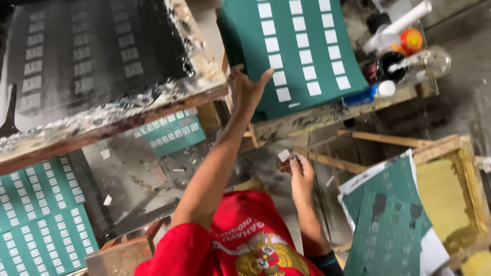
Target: Cutting out small printed labels from a sheet using a pair of scissors.
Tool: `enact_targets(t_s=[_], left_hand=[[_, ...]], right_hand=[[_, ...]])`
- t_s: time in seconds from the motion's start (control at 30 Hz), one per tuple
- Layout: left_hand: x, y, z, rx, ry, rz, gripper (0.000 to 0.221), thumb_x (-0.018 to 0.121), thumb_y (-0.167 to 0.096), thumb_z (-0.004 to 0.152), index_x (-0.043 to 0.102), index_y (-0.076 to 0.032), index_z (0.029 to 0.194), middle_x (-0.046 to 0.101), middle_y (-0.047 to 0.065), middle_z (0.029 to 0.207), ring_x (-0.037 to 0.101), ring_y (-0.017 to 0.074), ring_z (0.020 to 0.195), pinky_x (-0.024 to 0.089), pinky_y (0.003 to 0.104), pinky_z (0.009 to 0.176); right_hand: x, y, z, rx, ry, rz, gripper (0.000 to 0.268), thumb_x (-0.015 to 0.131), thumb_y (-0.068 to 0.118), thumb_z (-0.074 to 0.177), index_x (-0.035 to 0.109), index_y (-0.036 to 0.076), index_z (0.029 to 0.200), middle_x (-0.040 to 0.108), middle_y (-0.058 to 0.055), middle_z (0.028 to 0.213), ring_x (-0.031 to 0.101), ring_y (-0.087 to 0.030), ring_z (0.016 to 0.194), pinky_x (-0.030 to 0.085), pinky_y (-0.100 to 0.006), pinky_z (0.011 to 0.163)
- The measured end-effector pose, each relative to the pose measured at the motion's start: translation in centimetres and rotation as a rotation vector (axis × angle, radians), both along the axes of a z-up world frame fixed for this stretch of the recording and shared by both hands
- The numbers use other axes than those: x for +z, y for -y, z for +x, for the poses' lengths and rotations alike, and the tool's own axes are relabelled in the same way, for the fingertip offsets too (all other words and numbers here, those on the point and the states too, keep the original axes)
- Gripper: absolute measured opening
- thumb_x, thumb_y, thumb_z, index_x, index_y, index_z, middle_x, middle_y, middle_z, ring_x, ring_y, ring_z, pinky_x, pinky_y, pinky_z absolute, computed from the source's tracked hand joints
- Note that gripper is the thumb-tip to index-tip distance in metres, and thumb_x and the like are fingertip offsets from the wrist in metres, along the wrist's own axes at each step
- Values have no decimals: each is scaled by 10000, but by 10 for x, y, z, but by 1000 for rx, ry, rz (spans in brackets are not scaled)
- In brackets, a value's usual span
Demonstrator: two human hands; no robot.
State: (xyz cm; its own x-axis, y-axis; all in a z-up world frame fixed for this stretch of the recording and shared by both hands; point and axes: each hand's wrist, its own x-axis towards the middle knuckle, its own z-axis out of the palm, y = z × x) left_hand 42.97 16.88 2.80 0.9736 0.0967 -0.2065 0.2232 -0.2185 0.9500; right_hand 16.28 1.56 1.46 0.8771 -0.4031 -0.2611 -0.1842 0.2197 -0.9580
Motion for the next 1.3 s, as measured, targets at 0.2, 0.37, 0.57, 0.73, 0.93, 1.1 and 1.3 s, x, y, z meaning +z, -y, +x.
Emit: enact_targets(t_s=[0.2, 0.37, 0.57, 0.73, 0.93, 1.1, 1.3], left_hand=[[-121, 17, 19, 209, -110, 98, 440, 825, -389, 802, 683, -60, 1058, 766, 135, 1029, 729, 228, 961, 575, 374, 834], [-158, -21, 0, 378, 100, -464, 295, 784, -168, 907, 621, -55, 1125, 650, 33, 1014, 622, 170, 933, 531, 349, 826], [-233, -193, -106, 378, 185, -567, 324, 819, -115, 906, 687, 2, 1178, 733, 110, 1068, 682, 230, 997, 561, 380, 881], [-203, -415, -136, 392, -205, 118, 100, 717, -71, 946, 670, 8, 906, 678, 157, 880, 586, 255, 690, 487, 403, 616], [-264, -477, -114, 190, -245, 53, 105, 722, -87, 944, 668, 3, 937, 684, 153, 898, 599, 249, 711, 497, 393, 630], [-254, -468, -104, 79, -251, 1, 118, 726, -100, 941, 666, -1, 962, 690, 150, 913, 609, 244, 729, 505, 386, 641], [-254, -460, -95, 52, -236, -42, 140, 731, -116, 938, 664, -7, 992, 696, 145, 930, 622, 238, 750, 515, 377, 655]], right_hand=[[-24, 73, 27, 166, -21, -149, 152, 584, 83, 1061, 668, -41, 1090, 727, -106, 962, 693, -172, 811, 575, -320, 757], [-37, 94, 56, 238, 29, -74, 99, 602, 6, 1030, 645, -1, 1120, 715, -86, 1013, 704, -171, 868, 590, -321, 787], [-6, 41, 47, 372, 86, -75, 88, 607, -24, 1056, 648, -12, 1133, 722, -104, 1014, 706, -181, 911, 590, -319, 845], [-37, -14, 12, 395, 21, -143, 88, 629, -15, 1025, 636, -7, 1112, 725, -90, 1014, 706, -156, 913, 587, -293, 836], [-79, -98, -36, 340, -57, -193, 103, 653, -16, 1013, 648, -12, 1116, 705, -60, 980, 670, -100, 872, 563, -248, 798], [-73, -149, -57, 290, -74, -117, 99, 632, -12, 1017, 639, -4, 1115, 734, -46, 981, 682, -92, 871, 565, -231, 810], [-84, -152, -76, 348, -131, -92, 94, 624, -4, 1013, 649, -12, 1103, 727, -47, 1000, 677, -90, 897, 553, -229, 819]])
